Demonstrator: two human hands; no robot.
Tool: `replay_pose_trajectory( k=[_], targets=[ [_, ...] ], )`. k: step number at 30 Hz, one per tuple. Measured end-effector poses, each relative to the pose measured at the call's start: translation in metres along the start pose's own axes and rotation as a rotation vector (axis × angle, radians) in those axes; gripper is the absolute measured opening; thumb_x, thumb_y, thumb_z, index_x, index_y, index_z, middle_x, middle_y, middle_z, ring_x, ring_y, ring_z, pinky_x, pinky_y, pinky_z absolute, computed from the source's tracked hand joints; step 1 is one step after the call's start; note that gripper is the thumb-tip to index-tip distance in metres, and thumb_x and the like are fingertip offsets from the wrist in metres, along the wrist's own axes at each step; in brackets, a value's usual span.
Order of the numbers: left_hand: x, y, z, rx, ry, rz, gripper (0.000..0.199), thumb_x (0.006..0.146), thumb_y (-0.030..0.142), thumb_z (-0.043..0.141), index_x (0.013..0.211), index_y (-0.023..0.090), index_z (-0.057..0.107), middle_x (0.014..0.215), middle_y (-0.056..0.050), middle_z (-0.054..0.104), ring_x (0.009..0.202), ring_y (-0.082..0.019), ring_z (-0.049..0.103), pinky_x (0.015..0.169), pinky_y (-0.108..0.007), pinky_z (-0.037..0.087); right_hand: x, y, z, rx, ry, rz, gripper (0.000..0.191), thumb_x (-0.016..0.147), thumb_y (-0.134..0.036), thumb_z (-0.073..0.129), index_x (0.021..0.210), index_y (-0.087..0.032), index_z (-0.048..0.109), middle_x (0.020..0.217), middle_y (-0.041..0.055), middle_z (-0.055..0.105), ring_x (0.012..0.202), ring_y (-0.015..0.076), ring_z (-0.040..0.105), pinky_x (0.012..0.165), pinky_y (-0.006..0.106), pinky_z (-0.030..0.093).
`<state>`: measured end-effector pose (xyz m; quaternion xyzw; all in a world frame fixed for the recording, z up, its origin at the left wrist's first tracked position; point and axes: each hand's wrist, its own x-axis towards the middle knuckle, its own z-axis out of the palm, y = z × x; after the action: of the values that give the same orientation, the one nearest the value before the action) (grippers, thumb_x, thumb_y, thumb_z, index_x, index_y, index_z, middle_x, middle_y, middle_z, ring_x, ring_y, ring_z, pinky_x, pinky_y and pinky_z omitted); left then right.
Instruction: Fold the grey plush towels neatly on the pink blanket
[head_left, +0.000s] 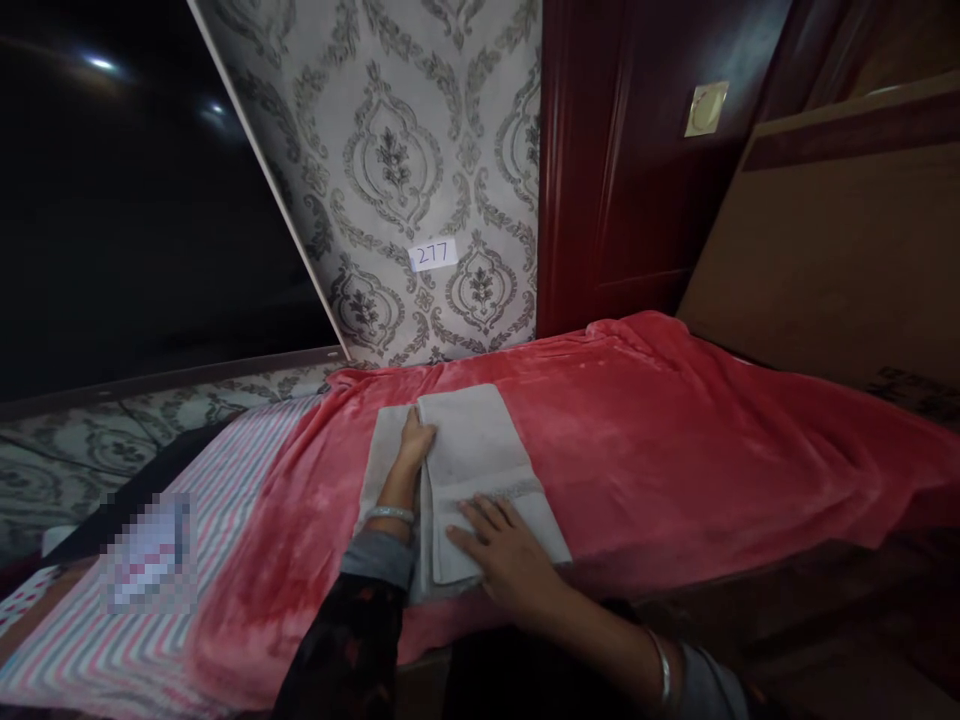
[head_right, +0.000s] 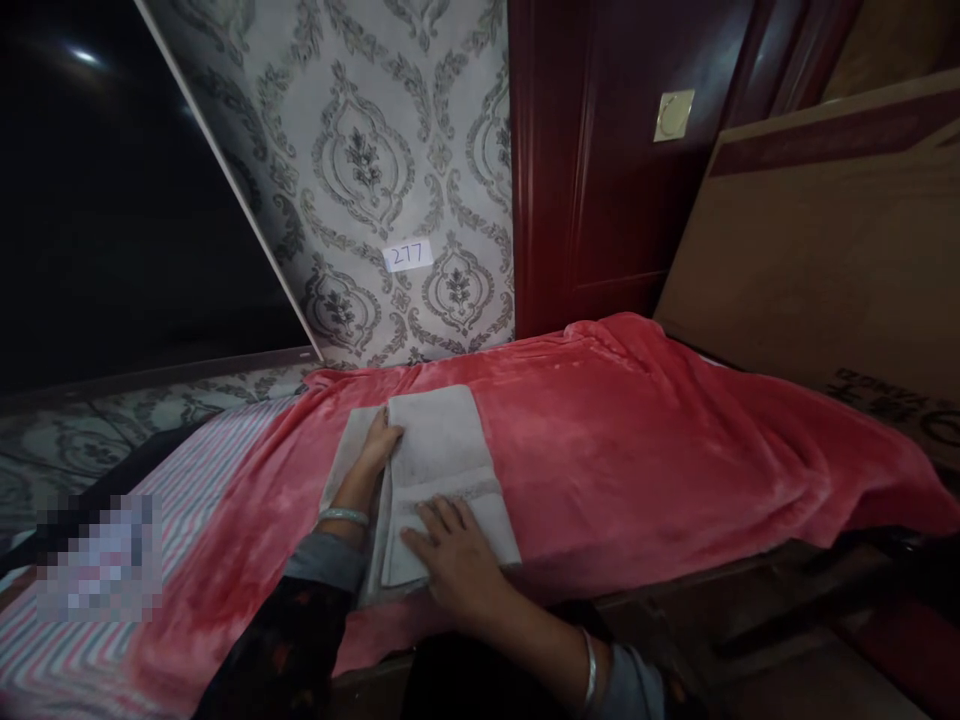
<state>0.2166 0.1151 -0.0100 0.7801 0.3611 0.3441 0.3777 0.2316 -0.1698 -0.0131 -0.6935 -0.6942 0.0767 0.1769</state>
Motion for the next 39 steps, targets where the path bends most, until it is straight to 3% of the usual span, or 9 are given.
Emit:
replay_pose_trajectory(
  k=[4, 8, 12, 20, 26, 30, 32, 36, 39],
  targets=[
    [-0.001, -0.002, 0.005, 0.009, 0.008, -0.016, 0.073, 0.073, 0.02, 0.059, 0.145, 0.018, 0.044, 0.131, -0.01, 0.066, 0.121, -0.025, 0.062, 0.104, -0.037, 0.049, -0.009, 0.003, 0.006, -0.001, 0.012, 0.031, 0.068, 0.085, -0.018, 0.057, 0.151, -0.028, 0.045, 0.163, 0.0087, 0.031, 0.15, 0.031, 0.023, 0.122, 0.056, 0.013],
    [-0.001, 0.003, 0.008, 0.026, 0.0, -0.01, 0.079, 0.071, 0.013, 0.059, 0.148, 0.021, 0.044, 0.139, -0.007, 0.062, 0.134, -0.027, 0.053, 0.115, -0.041, 0.039, -0.011, 0.007, 0.006, -0.012, 0.001, 0.063, 0.068, 0.086, -0.016, 0.054, 0.151, -0.029, 0.044, 0.163, 0.0079, 0.031, 0.151, 0.0321, 0.021, 0.12, 0.062, 0.01],
    [-0.002, 0.004, 0.006, 0.031, 0.007, 0.004, 0.076, 0.074, 0.01, 0.054, 0.149, 0.023, 0.046, 0.142, -0.004, 0.06, 0.139, -0.023, 0.048, 0.119, -0.041, 0.035, -0.006, 0.008, 0.002, 0.007, 0.0, 0.065, 0.065, 0.088, -0.016, 0.05, 0.151, -0.031, 0.044, 0.162, 0.0039, 0.034, 0.151, 0.0294, 0.022, 0.122, 0.058, 0.009],
    [0.004, 0.004, 0.005, 0.112, 0.004, -0.087, 0.057, 0.074, 0.002, 0.052, 0.129, 0.012, 0.065, 0.12, -0.009, 0.073, 0.104, -0.02, 0.07, 0.102, -0.036, 0.052, -0.004, 0.007, 0.015, -0.039, -0.032, 0.021, 0.065, 0.092, -0.016, 0.049, 0.153, -0.035, 0.039, 0.165, 0.0049, 0.026, 0.152, 0.0312, 0.016, 0.12, 0.062, 0.006],
    [0.004, 0.014, 0.006, 0.205, 0.032, -0.036, 0.06, 0.078, -0.001, 0.047, 0.134, 0.016, 0.062, 0.134, -0.007, 0.065, 0.126, -0.018, 0.059, 0.112, -0.033, 0.044, 0.002, 0.009, 0.017, -0.006, 0.011, -0.004, 0.059, 0.097, -0.021, 0.046, 0.154, -0.035, 0.038, 0.163, 0.0041, 0.031, 0.152, 0.0292, 0.019, 0.122, 0.059, 0.008],
    [-0.001, 0.016, 0.007, 0.317, 0.013, -0.038, 0.058, 0.079, 0.002, 0.046, 0.134, 0.014, 0.061, 0.131, -0.013, 0.064, 0.123, -0.024, 0.06, 0.111, -0.037, 0.045, 0.002, 0.0, 0.019, 0.012, -0.013, 0.007, 0.062, 0.096, -0.037, 0.055, 0.155, -0.032, 0.036, 0.166, 0.0075, 0.02, 0.153, 0.0337, 0.013, 0.121, 0.063, 0.005],
    [0.001, 0.018, 0.005, 0.369, -0.009, -0.06, 0.058, 0.079, 0.004, 0.048, 0.134, 0.014, 0.061, 0.126, -0.015, 0.065, 0.118, -0.025, 0.063, 0.107, -0.039, 0.047, -0.001, -0.004, 0.014, 0.044, -0.039, -0.015, 0.065, 0.095, -0.048, 0.056, 0.154, -0.03, 0.038, 0.166, 0.0092, 0.018, 0.153, 0.034, 0.011, 0.121, 0.062, 0.006],
    [0.01, 0.034, -0.005, 0.451, -0.03, -0.074, 0.057, 0.082, 0.015, 0.055, 0.14, 0.011, 0.056, 0.138, -0.018, 0.058, 0.128, -0.03, 0.056, 0.111, -0.042, 0.043, 0.003, 0.005, -0.017, 0.097, -0.015, -0.044, 0.059, 0.1, -0.049, 0.045, 0.154, -0.026, 0.04, 0.16, 0.0106, 0.035, 0.149, 0.0271, 0.029, 0.122, 0.051, 0.019],
    [0.007, 0.049, -0.002, 0.568, -0.081, 0.147, 0.06, 0.089, 0.029, 0.055, 0.147, 0.015, 0.048, 0.154, -0.015, 0.044, 0.146, -0.031, 0.034, 0.12, -0.045, 0.03, 0.023, 0.024, -0.04, 0.023, 0.121, 0.061, 0.061, 0.102, -0.044, 0.042, 0.156, -0.019, 0.035, 0.162, 0.0139, 0.031, 0.151, 0.0271, 0.024, 0.123, 0.049, 0.016]
  ],
)
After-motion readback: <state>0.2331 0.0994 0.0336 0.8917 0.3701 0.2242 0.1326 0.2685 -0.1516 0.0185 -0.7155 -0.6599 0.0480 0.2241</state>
